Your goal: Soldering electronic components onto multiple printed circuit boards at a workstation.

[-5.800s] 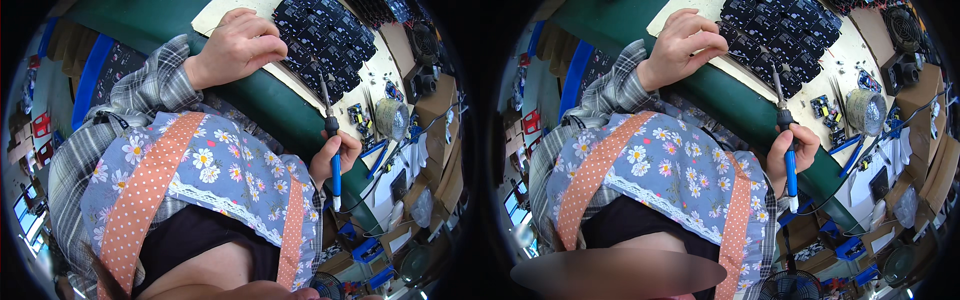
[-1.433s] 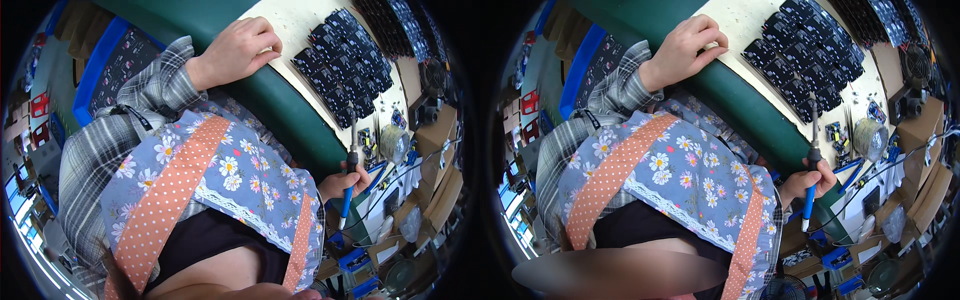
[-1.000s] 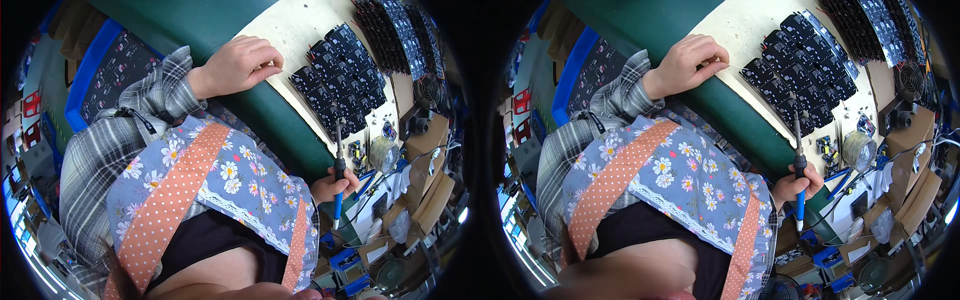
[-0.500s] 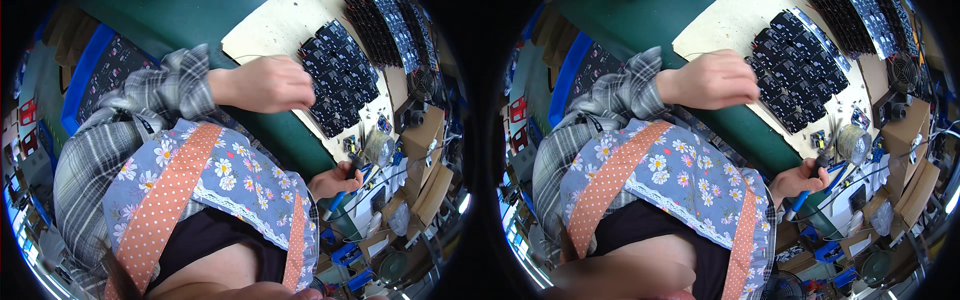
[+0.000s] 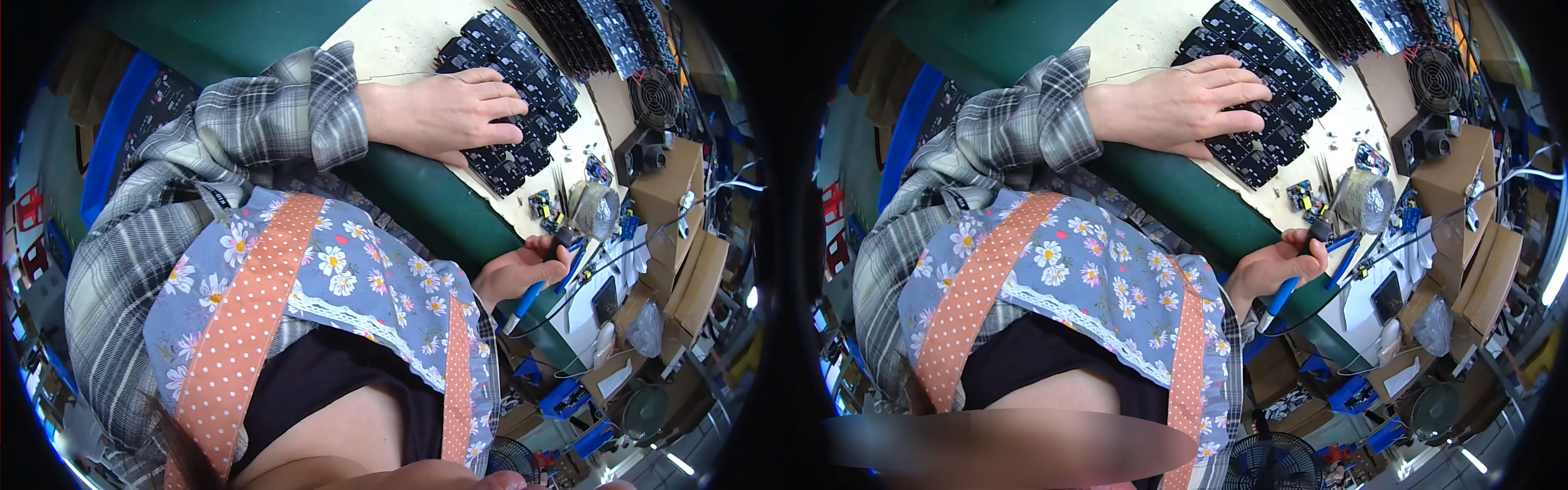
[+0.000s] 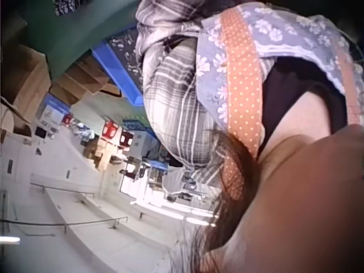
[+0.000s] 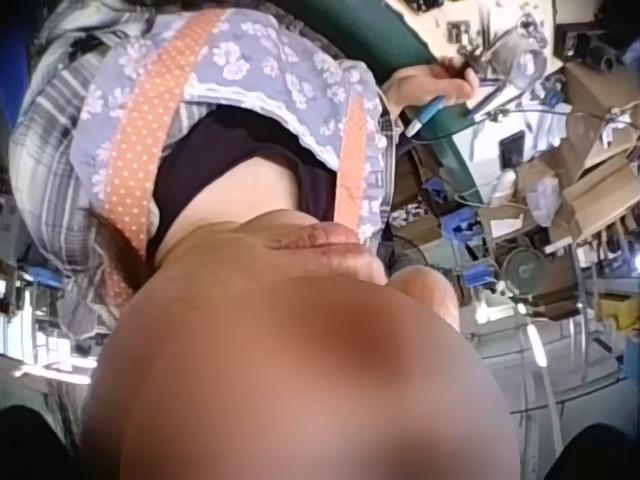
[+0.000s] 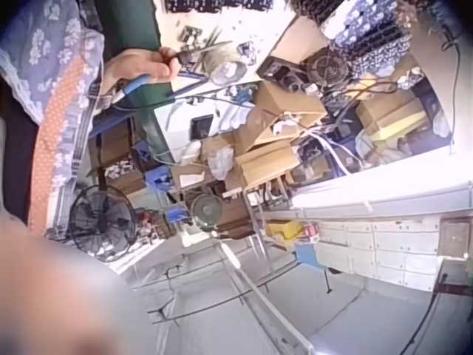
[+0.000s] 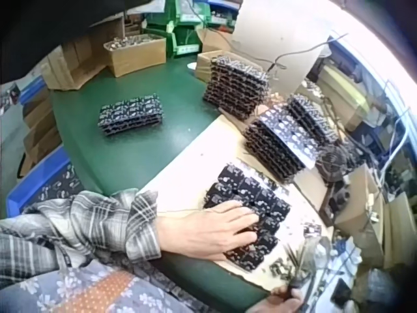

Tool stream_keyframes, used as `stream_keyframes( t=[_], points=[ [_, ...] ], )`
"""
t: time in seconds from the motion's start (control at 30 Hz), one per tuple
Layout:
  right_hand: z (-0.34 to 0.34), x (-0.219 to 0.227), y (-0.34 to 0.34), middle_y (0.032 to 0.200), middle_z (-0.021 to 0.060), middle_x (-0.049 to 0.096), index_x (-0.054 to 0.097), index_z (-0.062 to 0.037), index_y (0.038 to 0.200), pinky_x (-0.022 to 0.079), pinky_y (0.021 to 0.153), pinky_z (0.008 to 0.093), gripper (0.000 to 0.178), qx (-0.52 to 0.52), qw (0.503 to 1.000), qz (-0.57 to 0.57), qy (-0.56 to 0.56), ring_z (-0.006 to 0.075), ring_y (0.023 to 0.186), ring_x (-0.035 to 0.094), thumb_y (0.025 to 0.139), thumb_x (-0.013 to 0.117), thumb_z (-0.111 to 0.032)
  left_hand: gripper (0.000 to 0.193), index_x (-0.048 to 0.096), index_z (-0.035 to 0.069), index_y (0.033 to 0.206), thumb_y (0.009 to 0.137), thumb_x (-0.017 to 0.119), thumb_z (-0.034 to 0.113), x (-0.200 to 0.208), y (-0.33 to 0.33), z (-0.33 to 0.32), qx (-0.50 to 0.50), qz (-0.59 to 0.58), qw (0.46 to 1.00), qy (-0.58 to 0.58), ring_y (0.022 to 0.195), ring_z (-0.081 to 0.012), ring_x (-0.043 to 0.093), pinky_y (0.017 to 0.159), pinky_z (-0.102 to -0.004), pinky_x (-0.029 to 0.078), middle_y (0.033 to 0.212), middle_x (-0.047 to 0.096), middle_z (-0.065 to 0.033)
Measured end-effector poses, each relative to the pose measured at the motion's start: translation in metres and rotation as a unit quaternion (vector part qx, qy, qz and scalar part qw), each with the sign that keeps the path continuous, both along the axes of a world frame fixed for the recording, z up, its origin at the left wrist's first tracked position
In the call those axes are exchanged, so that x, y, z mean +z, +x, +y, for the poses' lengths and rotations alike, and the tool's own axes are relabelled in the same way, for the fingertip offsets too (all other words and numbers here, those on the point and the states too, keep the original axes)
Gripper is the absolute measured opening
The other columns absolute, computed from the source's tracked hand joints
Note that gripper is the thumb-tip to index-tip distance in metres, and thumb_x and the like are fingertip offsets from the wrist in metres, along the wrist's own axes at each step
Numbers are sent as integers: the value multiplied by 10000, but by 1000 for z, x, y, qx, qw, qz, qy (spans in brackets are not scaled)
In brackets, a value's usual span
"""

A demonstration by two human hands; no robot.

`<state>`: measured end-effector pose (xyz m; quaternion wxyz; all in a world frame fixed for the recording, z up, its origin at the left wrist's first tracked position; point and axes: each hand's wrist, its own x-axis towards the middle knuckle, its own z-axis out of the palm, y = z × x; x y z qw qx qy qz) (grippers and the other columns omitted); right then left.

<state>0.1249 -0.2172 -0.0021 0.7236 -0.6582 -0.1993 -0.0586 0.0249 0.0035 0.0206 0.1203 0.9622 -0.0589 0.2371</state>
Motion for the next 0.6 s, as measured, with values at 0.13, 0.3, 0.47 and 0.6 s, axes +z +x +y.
stream_keyframes(
  t=[0.13,0.3,0.47,0.6],
  points=[
    [10,4,-7,785,34,483,495,-67,968,387,640,235,360,9,1000,19,22,125,717,467,941,423,-419,606,501,110,1076,536,751,224,28,-41,17,52,-54,997,-9,1139,-277,447,990,-423,334,1221,460,-112],
    [-13,7,-10,829,44,463,503,-31,980,395,682,245,312,-58,997,53,16,140,746,454,943,427,-332,581,495,100,1073,571,762,218,57,-111,82,309,-135,939,64,1106,-317,455,994,-431,335,1194,471,-125],
    [-4,18,-5,777,28,460,494,-39,993,351,674,244,322,-45,998,47,-13,127,726,448,966,372,-336,530,534,76,1051,604,729,282,66,-192,154,408,-104,901,107,1005,-292,505,926,-384,379,1023,535,-109],
    [-3,18,-1,770,33,449,486,-20,986,347,654,244,310,-13,997,74,12,119,728,442,967,376,-309,551,526,41,1079,670,718,356,53,-198,185,375,-57,924,50,1026,-304,508,919,-398,385,1071,555,-124]
  ],
)
